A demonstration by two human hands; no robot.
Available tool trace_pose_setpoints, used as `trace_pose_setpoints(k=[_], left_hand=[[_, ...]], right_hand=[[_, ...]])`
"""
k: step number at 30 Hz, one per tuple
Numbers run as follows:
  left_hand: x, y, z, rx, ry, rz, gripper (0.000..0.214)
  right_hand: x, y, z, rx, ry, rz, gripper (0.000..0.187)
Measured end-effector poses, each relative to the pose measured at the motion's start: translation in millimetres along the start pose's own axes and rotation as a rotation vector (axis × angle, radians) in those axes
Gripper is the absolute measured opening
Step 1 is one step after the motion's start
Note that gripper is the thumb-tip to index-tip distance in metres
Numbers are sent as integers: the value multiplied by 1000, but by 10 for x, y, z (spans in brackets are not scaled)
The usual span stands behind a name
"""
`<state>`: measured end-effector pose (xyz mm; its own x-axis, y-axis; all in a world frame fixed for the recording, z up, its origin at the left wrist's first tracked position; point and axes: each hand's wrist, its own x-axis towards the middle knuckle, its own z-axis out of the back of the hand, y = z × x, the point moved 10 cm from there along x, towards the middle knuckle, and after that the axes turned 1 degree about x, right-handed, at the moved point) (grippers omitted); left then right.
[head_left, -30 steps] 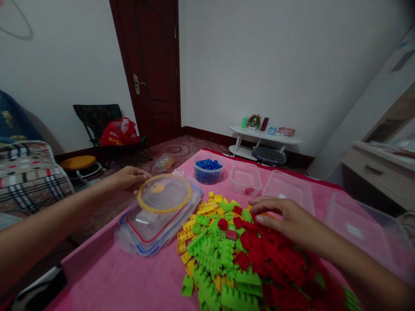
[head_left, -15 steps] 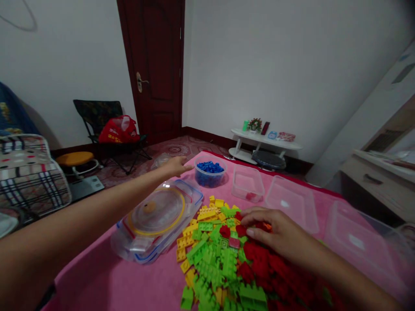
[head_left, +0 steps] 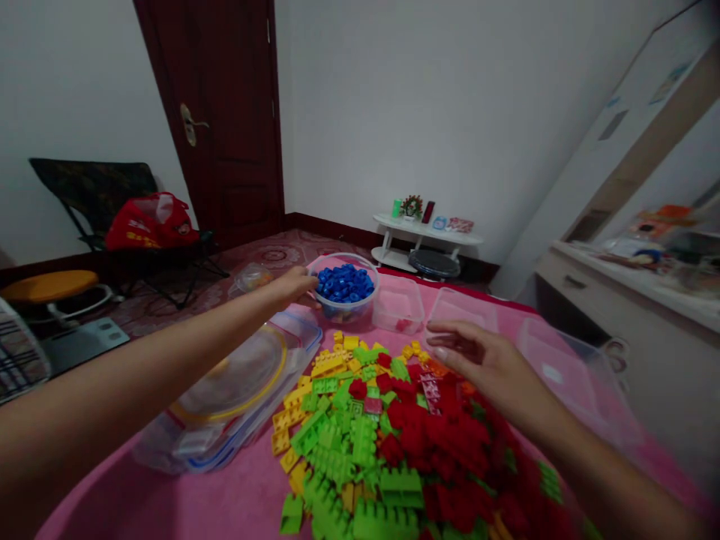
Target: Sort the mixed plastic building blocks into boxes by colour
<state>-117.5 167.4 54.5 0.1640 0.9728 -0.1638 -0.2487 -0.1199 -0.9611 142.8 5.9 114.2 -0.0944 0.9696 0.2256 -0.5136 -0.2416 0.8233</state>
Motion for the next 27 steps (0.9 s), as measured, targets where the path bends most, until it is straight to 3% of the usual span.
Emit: trace_pose_setpoints(k=[5, 9, 12, 15, 17, 20, 24, 27], left_hand=[[-503, -421, -587, -49, 184, -118, 32], [-932, -614, -1188, -74, 315, -205, 40], [-1085, -653, -1540, -88, 386, -290, 45], [-1030, -642, -1771, -38, 414, -364, 59], [-911, -593, -1904, -27, 431, -355, 67], [-756, -486, -2193, -102, 548, -277, 71], [-684, -357, -2619, -208, 708, -161, 75], [-677, -307, -2834, -299, 760, -99, 77]], right_hand=[[-138, -50, 206, 274, -235, -189, 60], [-331, -172, 168, 565, -152, -362, 50], [-532, -291, 462, 598, -275, -370, 39], [-782, -382, 868, 495, -465, -323, 41], [-950, -388, 1103, 365, -576, -271, 55], [-1164, -342, 1338, 69, -700, -189, 76], [-1308, -338, 1354, -337, -736, -157, 84], [-1316, -348, 1189, -422, -660, -117, 85]])
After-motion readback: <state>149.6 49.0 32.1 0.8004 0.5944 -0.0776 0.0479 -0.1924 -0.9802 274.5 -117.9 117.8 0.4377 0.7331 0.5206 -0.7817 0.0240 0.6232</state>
